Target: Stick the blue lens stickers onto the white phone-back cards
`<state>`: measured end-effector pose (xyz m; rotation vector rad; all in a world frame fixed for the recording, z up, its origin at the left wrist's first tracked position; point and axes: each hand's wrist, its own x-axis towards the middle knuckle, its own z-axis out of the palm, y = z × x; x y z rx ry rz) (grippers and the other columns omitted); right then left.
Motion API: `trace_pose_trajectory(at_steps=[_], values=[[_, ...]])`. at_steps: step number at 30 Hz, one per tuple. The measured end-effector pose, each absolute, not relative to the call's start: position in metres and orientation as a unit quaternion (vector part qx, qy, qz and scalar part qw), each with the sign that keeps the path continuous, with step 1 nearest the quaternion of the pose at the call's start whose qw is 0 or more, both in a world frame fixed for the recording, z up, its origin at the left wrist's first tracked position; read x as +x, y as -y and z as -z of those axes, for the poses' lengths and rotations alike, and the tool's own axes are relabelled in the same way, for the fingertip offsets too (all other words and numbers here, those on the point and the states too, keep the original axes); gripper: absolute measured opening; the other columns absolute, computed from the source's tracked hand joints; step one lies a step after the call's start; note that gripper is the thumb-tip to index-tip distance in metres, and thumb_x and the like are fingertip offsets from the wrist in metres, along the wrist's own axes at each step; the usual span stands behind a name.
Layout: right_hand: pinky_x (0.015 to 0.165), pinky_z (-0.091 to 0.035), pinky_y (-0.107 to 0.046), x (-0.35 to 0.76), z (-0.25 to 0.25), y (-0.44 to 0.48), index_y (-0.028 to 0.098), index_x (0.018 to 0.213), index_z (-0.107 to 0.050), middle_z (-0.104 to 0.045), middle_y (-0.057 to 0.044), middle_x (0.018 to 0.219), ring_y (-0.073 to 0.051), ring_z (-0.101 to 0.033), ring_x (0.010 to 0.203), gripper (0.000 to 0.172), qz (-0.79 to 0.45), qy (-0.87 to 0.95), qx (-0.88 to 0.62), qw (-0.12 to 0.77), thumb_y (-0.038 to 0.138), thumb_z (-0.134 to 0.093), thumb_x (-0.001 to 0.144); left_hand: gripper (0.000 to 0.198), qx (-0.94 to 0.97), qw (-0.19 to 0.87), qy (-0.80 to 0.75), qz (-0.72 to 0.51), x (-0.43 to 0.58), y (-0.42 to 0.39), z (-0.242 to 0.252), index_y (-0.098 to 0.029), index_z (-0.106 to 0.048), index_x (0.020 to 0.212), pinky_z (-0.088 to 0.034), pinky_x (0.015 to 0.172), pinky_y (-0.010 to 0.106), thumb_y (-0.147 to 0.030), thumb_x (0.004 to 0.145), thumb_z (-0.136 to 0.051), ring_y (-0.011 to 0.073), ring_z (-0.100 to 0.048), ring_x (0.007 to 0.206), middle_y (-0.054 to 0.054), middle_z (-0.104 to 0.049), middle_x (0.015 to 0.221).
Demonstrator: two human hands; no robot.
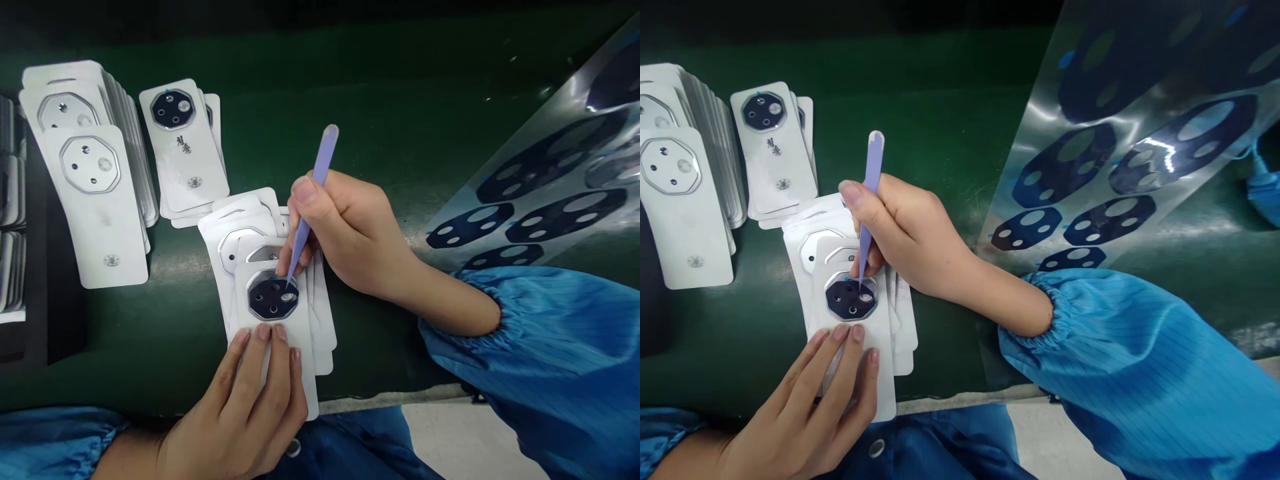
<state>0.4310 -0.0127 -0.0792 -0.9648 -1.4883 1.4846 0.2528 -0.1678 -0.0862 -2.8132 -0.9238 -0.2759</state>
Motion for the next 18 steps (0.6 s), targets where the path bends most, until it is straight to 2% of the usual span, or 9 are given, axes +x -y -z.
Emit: trace_pose_trajectory(at_steps=[10, 18], values=[[0.040, -0.049, -0.020, 0.4332, 0.0846, 0.0111, 0.023, 0.070, -0.056, -0.062, 0.007, 0.053, -0.012, -0.068, 0.048, 0.045, -0.608, 0.592, -0.348, 0.398, 0.057, -0.053, 0.100, 0.032, -0.939, 0.092, 0.316, 0.095, 0.2537, 0.1682, 0.0854, -0.005, -0.065, 0.123, -0.063, 0.090, 0.048, -0.015, 0.094, -0.054, 0.0376, -0.069, 0.111, 0.023, -0.068, 0.123], [0.038, -0.049, -0.023, 0.4326, 0.0815, 0.0160, 0.025, 0.073, -0.054, -0.065, 0.005, 0.054, -0.014, -0.068, 0.048, 0.044, -0.596, 0.587, -0.373, 0.401, 0.060, -0.053, 0.099, 0.036, -0.938, 0.101, 0.317, 0.096, 0.2506, 0.1702, 0.0885, -0.005, -0.062, 0.126, -0.057, 0.099, 0.050, -0.021, 0.095, -0.053, 0.0390, -0.065, 0.117, 0.023, -0.065, 0.126]])
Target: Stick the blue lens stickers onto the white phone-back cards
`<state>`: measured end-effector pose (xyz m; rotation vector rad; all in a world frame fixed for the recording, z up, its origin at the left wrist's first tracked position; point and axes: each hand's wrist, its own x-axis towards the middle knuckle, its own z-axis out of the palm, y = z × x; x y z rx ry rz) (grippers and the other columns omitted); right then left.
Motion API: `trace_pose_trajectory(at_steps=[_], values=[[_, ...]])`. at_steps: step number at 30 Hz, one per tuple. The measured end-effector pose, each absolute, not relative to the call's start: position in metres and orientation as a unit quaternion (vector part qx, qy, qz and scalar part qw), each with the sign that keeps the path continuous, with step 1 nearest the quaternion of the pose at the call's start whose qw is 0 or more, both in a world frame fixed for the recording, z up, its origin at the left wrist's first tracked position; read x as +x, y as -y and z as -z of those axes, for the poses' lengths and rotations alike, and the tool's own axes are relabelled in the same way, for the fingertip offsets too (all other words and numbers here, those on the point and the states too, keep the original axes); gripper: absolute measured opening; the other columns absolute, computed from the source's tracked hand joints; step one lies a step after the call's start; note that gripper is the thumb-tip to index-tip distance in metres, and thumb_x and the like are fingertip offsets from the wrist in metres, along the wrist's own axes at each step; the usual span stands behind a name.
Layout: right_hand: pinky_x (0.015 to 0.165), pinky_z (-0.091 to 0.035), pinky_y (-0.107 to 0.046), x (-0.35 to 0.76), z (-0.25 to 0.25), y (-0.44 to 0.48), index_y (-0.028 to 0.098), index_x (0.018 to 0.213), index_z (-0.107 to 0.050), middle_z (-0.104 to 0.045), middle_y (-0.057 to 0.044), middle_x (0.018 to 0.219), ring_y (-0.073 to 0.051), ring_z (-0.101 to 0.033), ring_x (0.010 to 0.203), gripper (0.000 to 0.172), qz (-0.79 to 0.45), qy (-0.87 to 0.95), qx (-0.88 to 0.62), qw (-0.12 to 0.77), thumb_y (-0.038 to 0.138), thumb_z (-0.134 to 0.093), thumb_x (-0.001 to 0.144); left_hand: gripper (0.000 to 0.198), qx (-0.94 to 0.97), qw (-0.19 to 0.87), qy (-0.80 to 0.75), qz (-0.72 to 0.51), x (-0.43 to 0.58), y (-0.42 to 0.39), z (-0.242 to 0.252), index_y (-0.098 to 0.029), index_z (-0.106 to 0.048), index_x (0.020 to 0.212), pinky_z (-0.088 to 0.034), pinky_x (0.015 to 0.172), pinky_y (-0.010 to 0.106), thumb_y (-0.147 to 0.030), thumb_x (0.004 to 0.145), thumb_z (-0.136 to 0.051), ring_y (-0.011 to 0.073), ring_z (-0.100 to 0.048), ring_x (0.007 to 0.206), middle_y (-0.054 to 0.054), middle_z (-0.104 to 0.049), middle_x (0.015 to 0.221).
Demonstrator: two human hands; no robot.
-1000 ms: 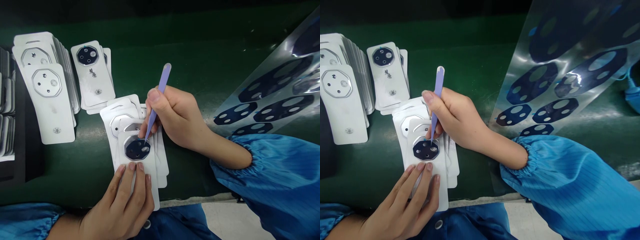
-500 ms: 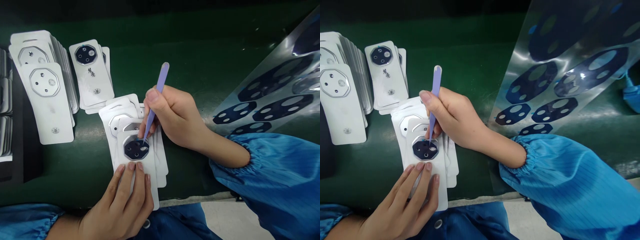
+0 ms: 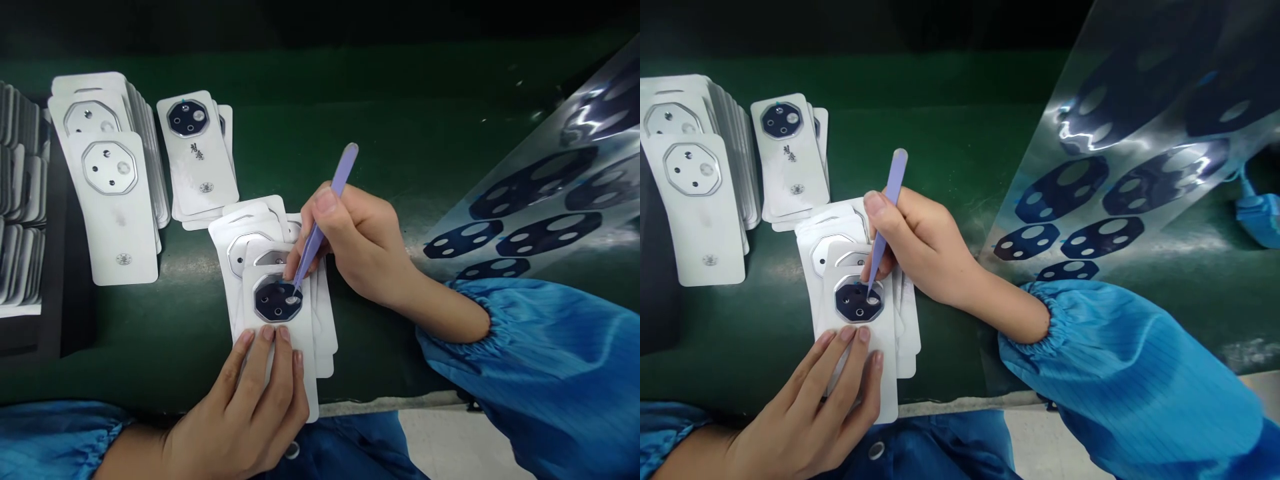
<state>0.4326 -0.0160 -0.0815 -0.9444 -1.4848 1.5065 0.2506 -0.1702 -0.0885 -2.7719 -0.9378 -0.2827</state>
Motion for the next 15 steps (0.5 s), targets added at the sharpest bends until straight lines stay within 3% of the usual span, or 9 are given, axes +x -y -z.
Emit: trace_pose_trajectory(at_steps=[15], values=[[0.046, -0.050, -0.028, 0.4343, 0.0828, 0.0251, 0.025, 0.075, -0.051, -0.065, 0.004, 0.056, -0.016, -0.070, 0.052, 0.040, -0.562, 0.596, -0.400, 0.411, 0.053, -0.049, 0.104, 0.033, -0.932, 0.112, 0.321, 0.124, 0.2510, 0.1713, 0.0899, -0.004, -0.064, 0.121, -0.062, 0.093, 0.049, -0.016, 0.094, -0.049, 0.0382, -0.068, 0.113, 0.021, -0.069, 0.122]])
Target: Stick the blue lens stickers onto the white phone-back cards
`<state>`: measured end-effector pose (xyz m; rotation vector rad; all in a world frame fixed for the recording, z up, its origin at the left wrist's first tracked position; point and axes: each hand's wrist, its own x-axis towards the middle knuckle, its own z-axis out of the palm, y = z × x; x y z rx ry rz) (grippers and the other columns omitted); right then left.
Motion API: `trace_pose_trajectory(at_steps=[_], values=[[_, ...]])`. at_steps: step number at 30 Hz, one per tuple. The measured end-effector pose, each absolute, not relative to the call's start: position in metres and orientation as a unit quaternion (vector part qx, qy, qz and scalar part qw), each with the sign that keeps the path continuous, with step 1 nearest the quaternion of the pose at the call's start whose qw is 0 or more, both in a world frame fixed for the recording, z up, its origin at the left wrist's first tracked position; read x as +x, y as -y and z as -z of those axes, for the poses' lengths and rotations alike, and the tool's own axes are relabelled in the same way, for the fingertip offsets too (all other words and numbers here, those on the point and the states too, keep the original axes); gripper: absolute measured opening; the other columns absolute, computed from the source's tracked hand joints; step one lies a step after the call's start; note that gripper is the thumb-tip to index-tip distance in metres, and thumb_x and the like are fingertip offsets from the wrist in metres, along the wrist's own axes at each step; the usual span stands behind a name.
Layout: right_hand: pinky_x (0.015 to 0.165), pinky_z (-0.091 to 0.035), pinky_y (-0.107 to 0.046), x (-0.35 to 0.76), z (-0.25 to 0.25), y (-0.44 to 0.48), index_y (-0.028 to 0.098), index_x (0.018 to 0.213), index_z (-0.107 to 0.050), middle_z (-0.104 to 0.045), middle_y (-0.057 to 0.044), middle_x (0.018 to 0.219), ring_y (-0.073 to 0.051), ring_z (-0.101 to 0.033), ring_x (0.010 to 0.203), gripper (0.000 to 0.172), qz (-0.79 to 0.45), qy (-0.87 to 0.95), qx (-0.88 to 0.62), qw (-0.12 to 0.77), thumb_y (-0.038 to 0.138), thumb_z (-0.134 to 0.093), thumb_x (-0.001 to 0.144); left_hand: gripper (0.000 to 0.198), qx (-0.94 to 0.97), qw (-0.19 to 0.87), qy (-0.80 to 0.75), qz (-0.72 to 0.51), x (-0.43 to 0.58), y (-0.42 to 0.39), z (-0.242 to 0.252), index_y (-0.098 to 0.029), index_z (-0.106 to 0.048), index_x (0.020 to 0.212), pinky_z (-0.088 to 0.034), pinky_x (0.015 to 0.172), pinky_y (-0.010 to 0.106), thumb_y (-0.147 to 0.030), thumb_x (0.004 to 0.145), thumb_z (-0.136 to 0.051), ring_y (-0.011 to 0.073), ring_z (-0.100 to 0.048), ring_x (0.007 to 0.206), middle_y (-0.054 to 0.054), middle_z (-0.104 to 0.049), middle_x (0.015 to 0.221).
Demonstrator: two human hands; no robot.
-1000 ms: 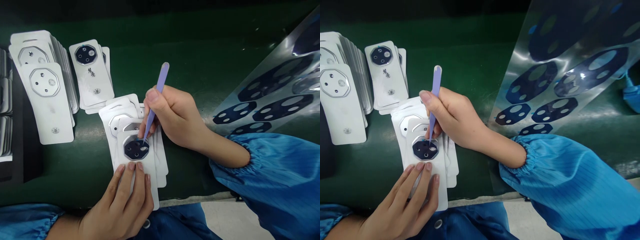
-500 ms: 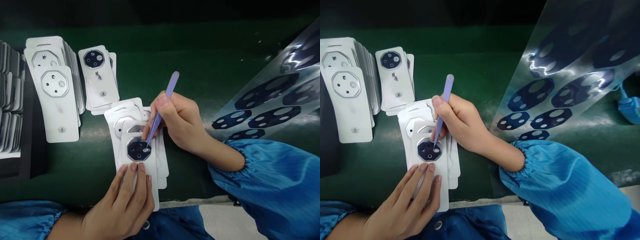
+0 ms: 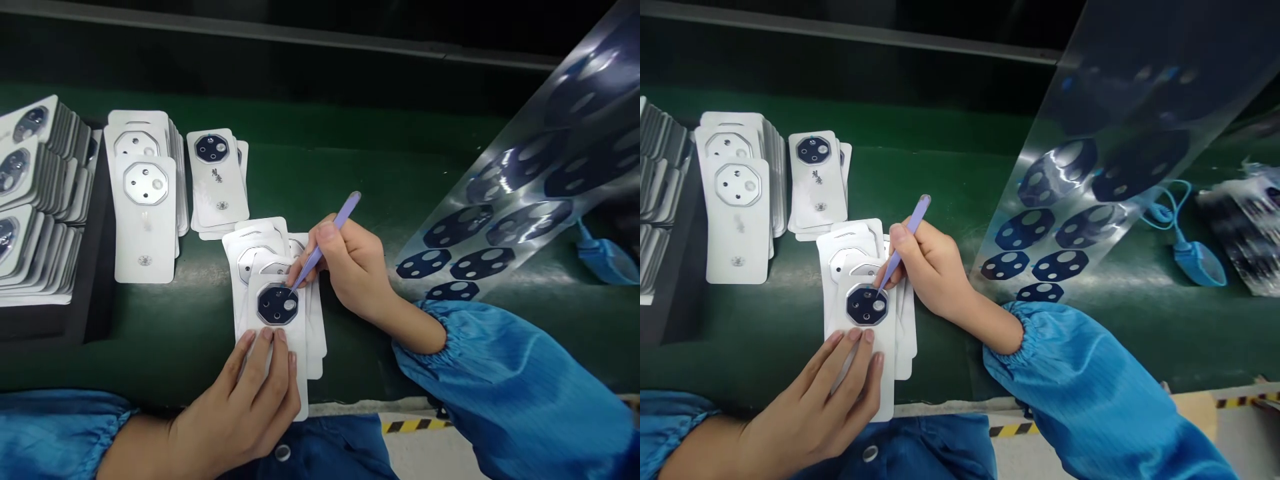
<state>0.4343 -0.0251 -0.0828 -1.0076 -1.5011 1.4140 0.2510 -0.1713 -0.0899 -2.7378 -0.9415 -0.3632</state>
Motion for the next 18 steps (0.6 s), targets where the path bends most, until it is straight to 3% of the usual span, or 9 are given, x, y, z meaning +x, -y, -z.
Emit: trace_pose_trajectory(at_steps=[6, 12, 14, 18], values=[[0.045, -0.048, -0.028, 0.4338, 0.0840, 0.0254, 0.025, 0.076, -0.051, -0.063, 0.005, 0.053, -0.017, -0.071, 0.052, 0.042, -0.551, 0.600, -0.406, 0.413, 0.058, -0.050, 0.102, 0.032, -0.928, 0.130, 0.325, 0.129, 0.2523, 0.1702, 0.0898, -0.004, -0.064, 0.120, -0.062, 0.093, 0.048, -0.015, 0.093, -0.051, 0.0369, -0.069, 0.110, 0.021, -0.070, 0.120], [0.046, -0.050, -0.029, 0.4365, 0.0865, 0.0257, 0.026, 0.078, -0.052, -0.068, 0.004, 0.058, -0.017, -0.070, 0.052, 0.037, -0.535, 0.626, -0.389, 0.413, 0.052, -0.049, 0.104, 0.033, -0.926, 0.140, 0.326, 0.126, 0.2517, 0.1717, 0.0926, -0.005, -0.063, 0.121, -0.054, 0.101, 0.050, -0.020, 0.092, -0.056, 0.0368, -0.067, 0.113, 0.021, -0.069, 0.121], [0.047, -0.051, -0.029, 0.4371, 0.0867, 0.0262, 0.026, 0.078, -0.052, -0.069, 0.003, 0.060, -0.017, -0.070, 0.053, 0.036, -0.528, 0.633, -0.387, 0.413, 0.050, -0.048, 0.105, 0.037, -0.928, 0.134, 0.326, 0.124, 0.2512, 0.1710, 0.0924, -0.005, -0.063, 0.121, -0.046, 0.108, 0.053, -0.026, 0.091, -0.060, 0.0372, -0.065, 0.115, 0.021, -0.067, 0.123], [0.048, -0.052, -0.030, 0.4383, 0.0873, 0.0273, 0.027, 0.081, -0.053, -0.072, 0.001, 0.064, -0.018, -0.070, 0.053, 0.033, -0.512, 0.651, -0.377, 0.415, 0.047, -0.046, 0.106, 0.067, -0.931, 0.015, 0.342, 0.125, 0.2491, 0.1655, 0.0889, -0.012, -0.061, 0.121, -0.015, 0.123, 0.061, -0.070, 0.090, -0.051, 0.0406, -0.053, 0.128, 0.018, -0.062, 0.126]])
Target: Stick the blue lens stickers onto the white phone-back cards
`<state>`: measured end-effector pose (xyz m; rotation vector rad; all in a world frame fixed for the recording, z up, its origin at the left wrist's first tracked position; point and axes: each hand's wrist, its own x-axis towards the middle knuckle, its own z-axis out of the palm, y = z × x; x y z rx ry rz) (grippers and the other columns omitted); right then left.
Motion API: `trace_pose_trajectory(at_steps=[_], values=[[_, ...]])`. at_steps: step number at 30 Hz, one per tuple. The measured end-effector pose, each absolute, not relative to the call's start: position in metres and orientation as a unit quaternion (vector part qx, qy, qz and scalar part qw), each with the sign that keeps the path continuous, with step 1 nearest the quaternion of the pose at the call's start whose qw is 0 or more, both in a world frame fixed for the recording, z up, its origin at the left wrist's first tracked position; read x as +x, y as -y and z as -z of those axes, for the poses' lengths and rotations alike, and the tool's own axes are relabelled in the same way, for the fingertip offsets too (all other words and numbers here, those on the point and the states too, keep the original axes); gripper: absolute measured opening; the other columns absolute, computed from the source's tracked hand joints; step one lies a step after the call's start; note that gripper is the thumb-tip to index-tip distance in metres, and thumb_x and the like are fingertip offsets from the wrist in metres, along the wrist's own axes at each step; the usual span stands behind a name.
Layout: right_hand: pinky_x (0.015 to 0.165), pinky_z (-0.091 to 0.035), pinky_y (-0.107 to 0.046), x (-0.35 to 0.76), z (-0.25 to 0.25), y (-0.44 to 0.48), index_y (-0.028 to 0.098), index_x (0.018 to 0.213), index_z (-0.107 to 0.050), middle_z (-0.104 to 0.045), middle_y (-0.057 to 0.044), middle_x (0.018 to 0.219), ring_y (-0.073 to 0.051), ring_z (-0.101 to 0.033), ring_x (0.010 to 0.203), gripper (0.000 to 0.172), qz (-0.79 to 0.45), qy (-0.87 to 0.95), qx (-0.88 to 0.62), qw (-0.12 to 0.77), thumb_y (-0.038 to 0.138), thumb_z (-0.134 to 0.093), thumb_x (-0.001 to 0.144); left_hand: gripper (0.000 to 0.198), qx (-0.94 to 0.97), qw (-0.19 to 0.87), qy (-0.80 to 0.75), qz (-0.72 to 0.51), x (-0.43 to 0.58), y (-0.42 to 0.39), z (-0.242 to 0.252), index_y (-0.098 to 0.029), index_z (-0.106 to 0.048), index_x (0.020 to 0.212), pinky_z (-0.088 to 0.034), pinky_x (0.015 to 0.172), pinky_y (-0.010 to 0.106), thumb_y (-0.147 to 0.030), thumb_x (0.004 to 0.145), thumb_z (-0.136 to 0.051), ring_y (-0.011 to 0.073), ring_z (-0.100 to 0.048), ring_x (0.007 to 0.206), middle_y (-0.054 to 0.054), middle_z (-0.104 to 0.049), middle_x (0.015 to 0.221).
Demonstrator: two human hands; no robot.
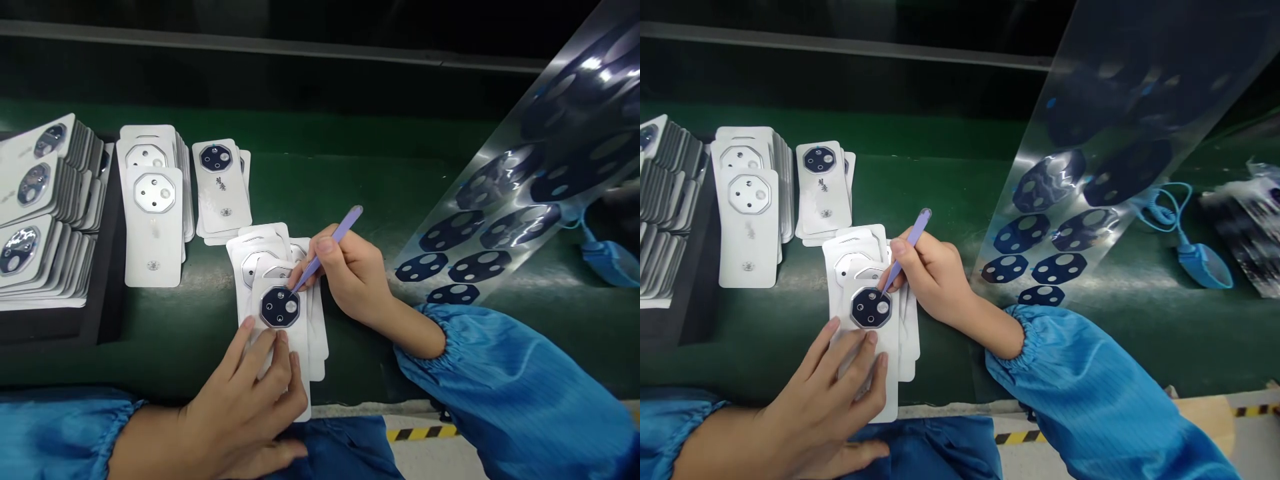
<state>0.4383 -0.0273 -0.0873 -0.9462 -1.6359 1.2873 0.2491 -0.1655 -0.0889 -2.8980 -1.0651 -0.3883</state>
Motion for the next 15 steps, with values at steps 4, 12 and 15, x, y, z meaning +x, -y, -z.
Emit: trace_pose_trajectory(at_steps=[4, 12, 15], values=[[0.050, -0.053, -0.029, 0.441, 0.088, 0.027, 0.026, 0.085, -0.055, -0.075, 0.001, 0.070, -0.016, -0.070, 0.055, 0.028, -0.490, 0.681, -0.359, 0.410, 0.041, -0.045, 0.107, 0.079, -0.918, -0.050, 0.360, 0.158, 0.245, 0.159, 0.089, -0.017, -0.062, 0.119, 0.002, 0.122, 0.064, -0.086, 0.083, -0.046, 0.0498, -0.018, 0.150, 0.015, -0.059, 0.124], [0.051, -0.054, -0.026, 0.443, 0.083, 0.028, 0.023, 0.087, -0.061, -0.076, -0.001, 0.072, -0.014, -0.069, 0.055, 0.027, -0.413, 0.735, -0.341, 0.416, 0.035, -0.047, 0.107, 0.074, -0.922, -0.078, 0.351, 0.144, 0.243, 0.150, 0.089, -0.017, -0.058, 0.124, -0.013, 0.122, 0.063, -0.079, 0.085, -0.053, 0.0513, -0.012, 0.151, 0.014, -0.055, 0.123], [0.050, -0.051, -0.028, 0.440, 0.081, 0.028, 0.023, 0.080, -0.060, -0.074, -0.001, 0.068, -0.015, -0.067, 0.053, 0.034, -0.371, 0.688, -0.393, 0.484, 0.036, -0.045, 0.107, 0.083, -0.933, -0.044, 0.337, 0.115, 0.244, 0.147, 0.085, -0.017, -0.056, 0.129, -0.019, 0.120, 0.063, -0.084, 0.081, -0.054, 0.0527, -0.021, 0.148, 0.014, -0.055, 0.121]])
